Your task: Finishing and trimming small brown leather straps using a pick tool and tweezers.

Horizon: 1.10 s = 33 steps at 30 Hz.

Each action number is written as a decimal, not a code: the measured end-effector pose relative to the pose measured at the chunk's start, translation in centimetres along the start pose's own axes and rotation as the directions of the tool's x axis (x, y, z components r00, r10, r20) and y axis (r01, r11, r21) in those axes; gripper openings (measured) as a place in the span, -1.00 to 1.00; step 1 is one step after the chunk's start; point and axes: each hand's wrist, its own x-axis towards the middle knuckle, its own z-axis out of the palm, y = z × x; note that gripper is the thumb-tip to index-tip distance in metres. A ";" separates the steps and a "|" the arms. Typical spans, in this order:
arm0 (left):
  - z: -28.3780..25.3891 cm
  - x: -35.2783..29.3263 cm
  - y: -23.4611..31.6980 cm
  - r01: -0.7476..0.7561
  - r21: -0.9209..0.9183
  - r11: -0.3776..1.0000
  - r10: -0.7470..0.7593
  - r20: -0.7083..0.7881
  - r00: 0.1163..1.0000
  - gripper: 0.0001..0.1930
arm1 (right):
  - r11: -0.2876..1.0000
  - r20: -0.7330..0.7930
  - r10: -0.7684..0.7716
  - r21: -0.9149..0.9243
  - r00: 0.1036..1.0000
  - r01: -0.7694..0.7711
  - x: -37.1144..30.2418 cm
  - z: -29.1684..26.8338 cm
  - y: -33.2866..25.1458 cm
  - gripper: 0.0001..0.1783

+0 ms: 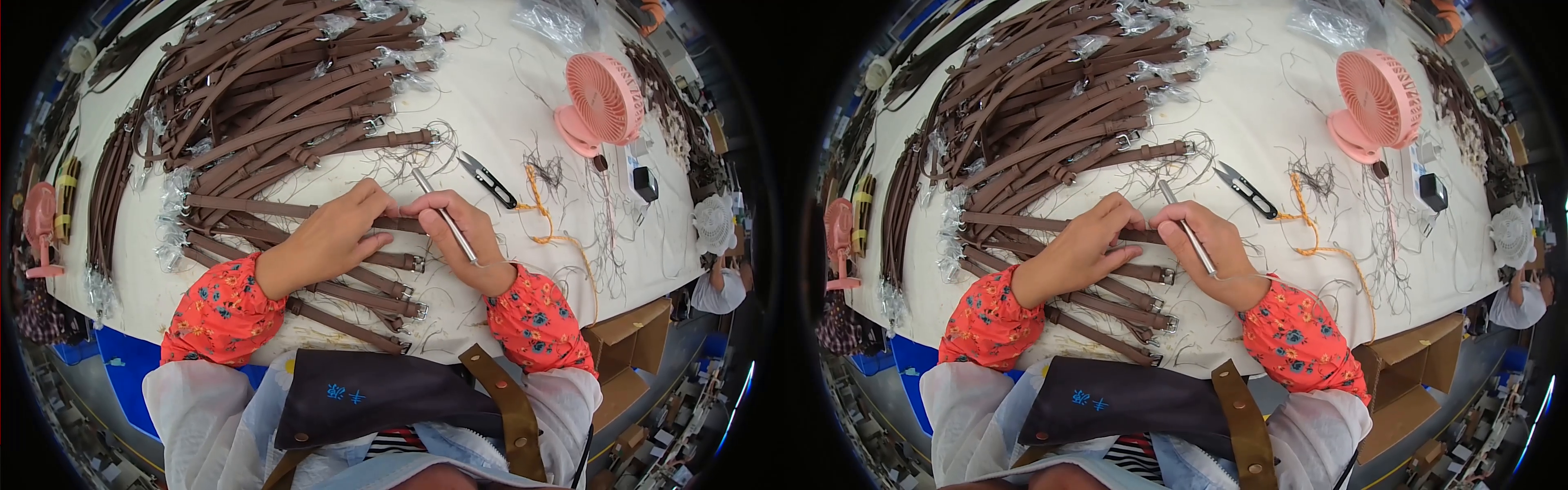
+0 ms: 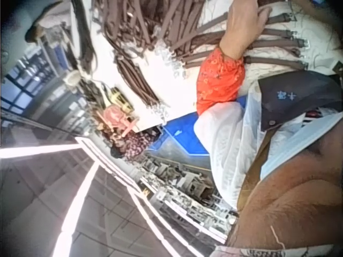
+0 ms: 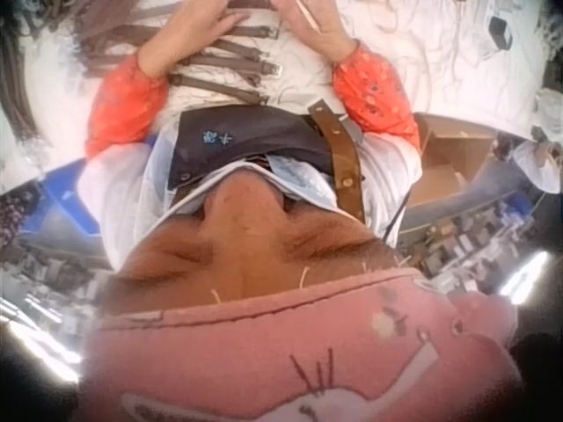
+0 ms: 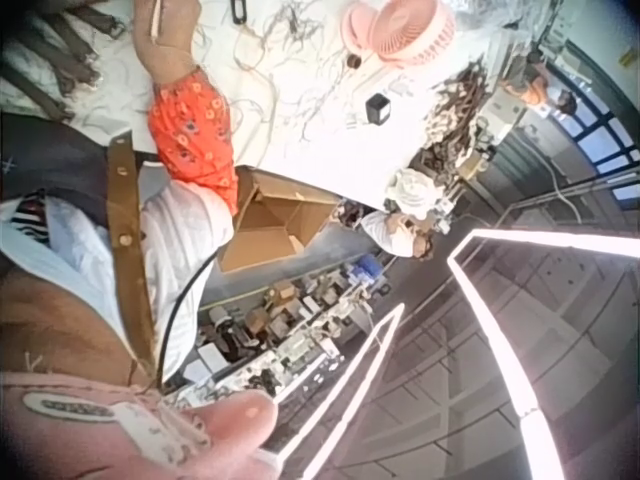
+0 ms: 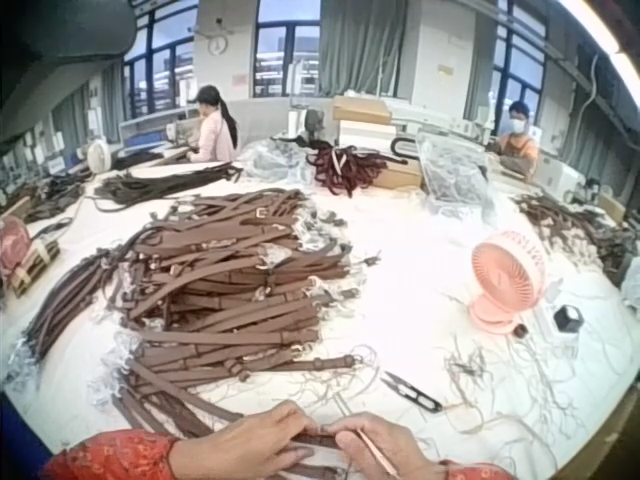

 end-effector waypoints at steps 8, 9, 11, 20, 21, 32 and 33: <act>-0.3 0.2 -0.2 0.034 0.154 0.987 -0.047 0.076 0.996 -0.76 | 0.934 -0.147 -0.117 0.321 0.982 0.159 0.2 0.1 0.9 -0.56; -0.3 0.2 -0.3 0.036 0.154 0.987 -0.048 0.074 0.996 -0.76 | 0.934 -0.145 -0.117 0.321 0.983 0.158 0.1 0.1 0.8 -0.56; -0.2 0.1 -0.5 0.020 0.145 0.989 -0.026 0.045 0.999 -0.77 | 0.883 -0.135 0.015 0.467 0.991 0.051 0.1 0.1 0.7 -0.59; 0.3 0.0 -0.1 -0.040 0.249 0.968 0.033 0.031 0.999 -0.85 | 0.837 -0.065 0.096 0.546 0.993 -0.045 -0.1 -0.3 0.7 -0.57; 0.5 0.0 -0.2 -0.039 0.249 0.968 0.032 0.031 0.999 -0.85 | 0.837 -0.064 0.096 0.546 0.993 -0.045 -0.1 -0.2 0.6 -0.57; 0.3 0.4 -1.0 -0.077 0.233 0.969 0.070 0.038 0.997 -0.85 | 0.893 0.073 0.117 0.428 0.990 -0.137 -0.4 -0.7 0.5 -0.56; 0.3 0.4 -1.1 -0.076 0.233 0.969 0.069 0.038 0.997 -0.85 | 0.893 0.073 0.117 0.428 0.990 -0.137 -0.3 -0.8 0.4 -0.56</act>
